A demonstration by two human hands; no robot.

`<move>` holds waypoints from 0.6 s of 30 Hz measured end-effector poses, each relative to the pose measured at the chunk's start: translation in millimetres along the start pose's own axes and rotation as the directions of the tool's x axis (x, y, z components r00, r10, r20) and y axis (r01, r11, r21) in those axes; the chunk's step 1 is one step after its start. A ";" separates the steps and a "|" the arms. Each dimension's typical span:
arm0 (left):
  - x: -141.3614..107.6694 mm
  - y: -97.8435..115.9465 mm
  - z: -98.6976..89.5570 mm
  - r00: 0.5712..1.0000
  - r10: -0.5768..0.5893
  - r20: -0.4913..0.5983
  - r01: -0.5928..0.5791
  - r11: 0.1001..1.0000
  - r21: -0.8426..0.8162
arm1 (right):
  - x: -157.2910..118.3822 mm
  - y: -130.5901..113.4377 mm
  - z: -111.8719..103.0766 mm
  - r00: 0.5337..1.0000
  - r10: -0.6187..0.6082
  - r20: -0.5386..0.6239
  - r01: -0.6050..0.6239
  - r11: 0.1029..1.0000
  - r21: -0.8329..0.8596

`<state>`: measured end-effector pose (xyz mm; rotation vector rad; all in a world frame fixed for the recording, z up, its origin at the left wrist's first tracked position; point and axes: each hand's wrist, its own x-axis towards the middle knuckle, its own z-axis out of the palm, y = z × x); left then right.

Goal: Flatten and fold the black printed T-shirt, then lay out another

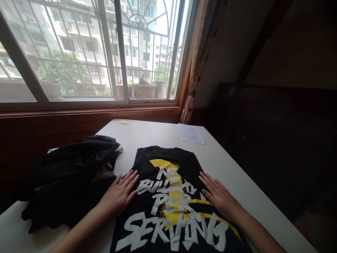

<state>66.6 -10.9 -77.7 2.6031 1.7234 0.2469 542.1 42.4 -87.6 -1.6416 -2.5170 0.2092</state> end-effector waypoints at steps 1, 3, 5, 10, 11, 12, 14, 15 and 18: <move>0.7 -0.9 -0.2 1.000 -0.014 0.022 0.014 1.000 -0.001 | -0.4 -1.5 -1.3 1.000 0.001 0.008 -0.001 1.000 -0.006; 2.1 -3.5 -0.7 0.998 -0.036 0.055 0.037 0.999 -0.004 | -1.1 -4.5 -3.6 1.000 0.007 0.023 -0.007 1.000 -0.016; 3.4 -6.6 -1.7 0.996 -0.045 0.075 0.046 0.999 -0.006 | -1.2 -7.6 -5.3 0.999 0.020 0.043 -0.019 1.000 -0.019; 5.1 -15.1 -3.8 0.993 -0.075 0.095 0.075 0.997 0.008 | 3.3 -15.3 -6.2 0.997 0.035 0.064 -0.034 0.999 -0.008; 5.3 -17.0 -3.5 0.992 -0.082 0.096 0.081 0.997 0.011 | 4.9 -16.6 -5.9 0.997 0.035 0.065 -0.034 0.999 -0.011; 5.6 -19.0 -3.1 0.991 -0.087 0.097 0.086 0.996 0.014 | 6.7 -17.8 -5.5 0.997 0.034 0.067 -0.033 0.999 -0.015; 6.8 -22.8 -2.0 0.991 -0.093 0.097 0.091 0.996 0.017 | 11.0 -19.6 -4.9 0.997 0.033 0.070 -0.032 0.999 -0.023; 7.9 -24.5 -1.7 0.990 -0.096 0.100 0.095 0.995 0.018 | 13.3 -20.3 -4.8 0.997 0.032 0.069 -0.030 0.999 -0.027; 14.3 -28.8 -1.9 0.985 -0.120 0.123 0.118 0.993 0.021 | 22.0 -20.8 -4.8 0.998 0.026 0.064 -0.023 0.999 -0.042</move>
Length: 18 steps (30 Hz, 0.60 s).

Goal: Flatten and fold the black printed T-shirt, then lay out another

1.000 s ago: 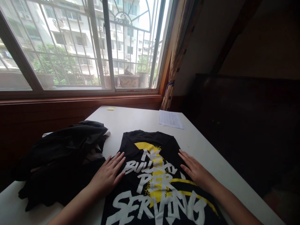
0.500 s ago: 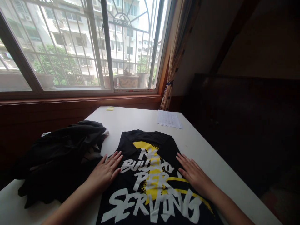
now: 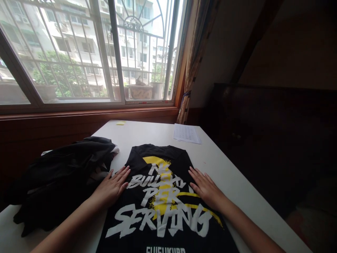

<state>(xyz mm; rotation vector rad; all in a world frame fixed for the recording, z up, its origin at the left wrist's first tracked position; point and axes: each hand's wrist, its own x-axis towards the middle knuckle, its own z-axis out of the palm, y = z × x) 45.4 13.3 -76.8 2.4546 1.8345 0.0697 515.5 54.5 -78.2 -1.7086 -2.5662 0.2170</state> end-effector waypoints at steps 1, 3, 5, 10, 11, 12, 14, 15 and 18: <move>3.2 -1.0 -0.8 1.000 -0.006 0.008 0.006 1.000 0.002 | 3.4 0.3 -0.1 1.000 0.000 -0.002 0.000 1.000 -0.004; 10.7 -3.1 -2.4 1.000 -0.003 0.018 0.002 1.000 0.010 | 11.1 1.6 0.1 1.000 0.002 -0.004 -0.002 1.000 -0.006; 18.9 -5.8 -3.7 1.000 0.006 0.022 -0.006 1.000 0.020 | 19.3 3.7 1.0 1.000 0.009 -0.006 -0.009 1.000 -0.004; 36.9 -14.9 -4.3 1.000 0.009 0.002 -0.009 1.000 0.013 | 38.4 9.1 2.8 1.000 0.010 -0.014 -0.010 1.000 0.000; 39.9 -16.7 -4.3 1.000 0.012 -0.002 -0.012 1.000 0.011 | 41.7 10.1 2.9 1.000 0.011 -0.016 -0.010 1.000 0.000; 42.7 -18.2 -4.3 1.000 0.014 -0.004 -0.014 1.000 0.010 | 44.9 11.0 2.9 1.000 0.011 -0.019 -0.011 1.000 0.001; 47.7 -20.7 -4.4 1.000 0.018 -0.005 -0.018 1.000 0.008 | 50.9 12.8 2.9 1.000 0.013 -0.027 -0.013 1.000 0.000; 49.8 -21.6 -4.5 1.000 0.019 -0.005 -0.018 1.000 0.007 | 53.7 13.6 3.0 1.000 0.012 -0.029 -0.012 1.000 0.000; 53.9 -23.4 -4.8 1.000 0.018 -0.006 -0.018 1.000 0.003 | 60.5 16.0 4.0 0.999 0.008 -0.032 -0.008 1.000 0.008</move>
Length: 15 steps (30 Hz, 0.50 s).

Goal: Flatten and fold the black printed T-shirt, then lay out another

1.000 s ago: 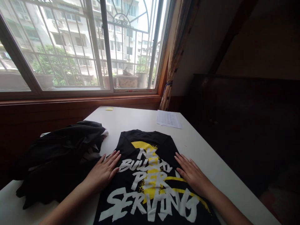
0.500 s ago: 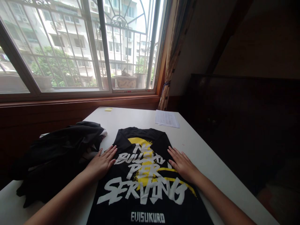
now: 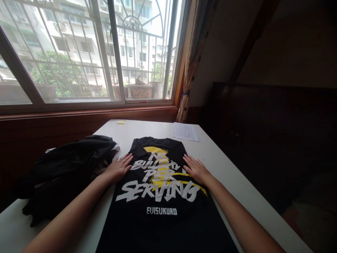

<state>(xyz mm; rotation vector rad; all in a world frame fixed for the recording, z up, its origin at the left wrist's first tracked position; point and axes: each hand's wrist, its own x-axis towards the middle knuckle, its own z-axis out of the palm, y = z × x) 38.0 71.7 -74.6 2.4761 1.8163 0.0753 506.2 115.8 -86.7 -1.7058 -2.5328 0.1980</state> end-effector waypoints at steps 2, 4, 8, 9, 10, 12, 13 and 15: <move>0.7 -0.5 0.1 1.000 -0.002 -0.003 0.002 1.000 -0.001 | 2.9 1.1 0.9 1.000 -0.005 -0.002 0.005 1.000 0.005; 0.1 -0.7 0.6 1.000 -0.007 -0.006 0.007 1.000 0.000 | 4.5 1.6 1.7 1.000 -0.008 -0.004 0.008 1.000 0.008; -2.1 -0.9 2.0 1.000 -0.010 -0.020 0.010 1.000 0.001 | 5.4 1.3 2.1 1.000 -0.002 0.004 0.002 1.000 0.013; -2.5 -1.0 2.5 1.000 -0.009 -0.024 0.009 1.000 0.001 | 5.3 1.1 2.0 1.000 -0.003 0.005 0.003 1.000 0.014; -2.8 -1.0 3.0 1.000 -0.008 -0.030 0.008 1.000 0.001 | 5.0 0.8 1.8 1.000 -0.004 0.007 0.004 1.000 0.016; -3.1 -0.9 3.9 0.999 -0.007 -0.041 0.007 1.000 0.001 | 4.2 -0.1 1.1 1.000 -0.008 0.007 0.008 1.000 0.017; -3.3 -0.6 4.1 0.999 -0.005 -0.046 0.005 1.000 0.000 | 3.6 -0.6 0.8 1.000 -0.010 0.003 0.010 1.000 0.018; -4.4 0.3 4.1 0.998 0.000 -0.058 0.000 1.000 -0.001 | 2.4 -1.8 0.3 1.000 -0.010 -0.006 0.010 1.000 0.019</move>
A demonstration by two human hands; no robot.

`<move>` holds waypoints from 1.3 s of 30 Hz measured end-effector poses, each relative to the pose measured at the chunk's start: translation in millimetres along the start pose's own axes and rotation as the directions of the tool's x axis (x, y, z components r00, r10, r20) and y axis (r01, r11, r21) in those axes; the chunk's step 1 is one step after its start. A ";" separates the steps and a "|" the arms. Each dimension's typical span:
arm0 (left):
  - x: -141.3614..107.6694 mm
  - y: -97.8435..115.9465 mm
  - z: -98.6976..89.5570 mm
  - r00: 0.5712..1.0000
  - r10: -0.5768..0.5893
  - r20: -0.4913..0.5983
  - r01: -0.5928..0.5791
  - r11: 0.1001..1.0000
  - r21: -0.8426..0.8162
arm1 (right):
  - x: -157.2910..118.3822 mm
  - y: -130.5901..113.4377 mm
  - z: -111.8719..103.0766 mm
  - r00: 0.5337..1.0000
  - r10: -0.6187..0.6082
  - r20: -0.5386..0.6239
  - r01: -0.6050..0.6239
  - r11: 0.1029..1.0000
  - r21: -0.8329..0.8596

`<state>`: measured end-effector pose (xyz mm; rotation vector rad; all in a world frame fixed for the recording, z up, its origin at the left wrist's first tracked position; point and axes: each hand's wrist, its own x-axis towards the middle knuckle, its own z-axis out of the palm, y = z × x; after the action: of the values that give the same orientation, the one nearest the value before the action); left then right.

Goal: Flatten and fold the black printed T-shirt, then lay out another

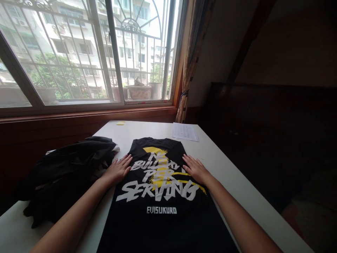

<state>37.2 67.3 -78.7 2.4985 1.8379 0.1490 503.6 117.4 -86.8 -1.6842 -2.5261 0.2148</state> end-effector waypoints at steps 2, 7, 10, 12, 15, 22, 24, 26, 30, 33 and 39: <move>-2.5 1.3 -1.0 1.000 0.008 -0.010 -0.008 1.000 -0.003 | -1.2 -1.2 -0.3 1.000 0.011 -0.005 -0.011 1.000 -0.003; -17.5 3.3 -4.4 0.998 0.068 0.006 -0.068 0.998 0.018 | -5.4 -0.2 -2.3 1.000 0.027 -0.003 -0.027 1.000 0.002; -33.0 5.5 -4.2 0.995 0.096 0.018 -0.097 0.994 0.046 | -12.4 3.1 -5.4 1.000 0.013 0.027 -0.013 1.000 0.009; -46.4 8.9 -3.5 0.994 0.110 0.011 -0.110 0.992 0.059 | -21.5 4.5 -7.7 0.999 0.007 0.047 -0.007 1.000 0.010; -70.8 16.9 -3.4 0.984 0.175 -0.005 -0.175 0.983 0.059 | -43.8 3.1 -10.2 0.998 -0.005 0.055 0.004 1.000 0.026; -132.8 39.3 -11.3 0.905 0.422 -0.059 -0.419 0.906 0.053 | -115.4 -9.0 -7.4 0.996 0.027 0.080 -0.029 0.999 0.023; -147.3 45.7 -16.0 0.885 0.461 -0.069 -0.459 0.888 0.037 | -131.9 -10.0 -5.6 0.996 0.035 0.086 -0.036 0.999 0.019; -158.8 51.3 -22.4 0.876 0.473 -0.095 -0.475 0.880 0.003 | -144.4 -10.1 -4.5 0.995 0.034 0.094 -0.036 0.999 0.022; -170.4 56.7 -37.0 0.852 0.516 -0.081 -0.521 0.852 -0.047 | -158.0 -9.8 -4.5 0.994 0.064 0.083 -0.068 0.997 0.044; -171.5 56.3 -42.4 0.841 0.537 -0.068 -0.541 0.839 -0.064 | -162.7 -9.3 -5.6 0.990 0.126 0.063 -0.131 0.987 0.092; -173.5 56.6 -43.0 0.854 0.514 -0.077 -0.520 0.848 -0.107 | -179.9 -5.1 -6.6 0.983 0.139 0.120 -0.162 0.963 0.215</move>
<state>35.5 -116.3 -40.7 2.8480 1.0706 0.3244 569.2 -50.2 -80.0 -1.8158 -2.3356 0.5913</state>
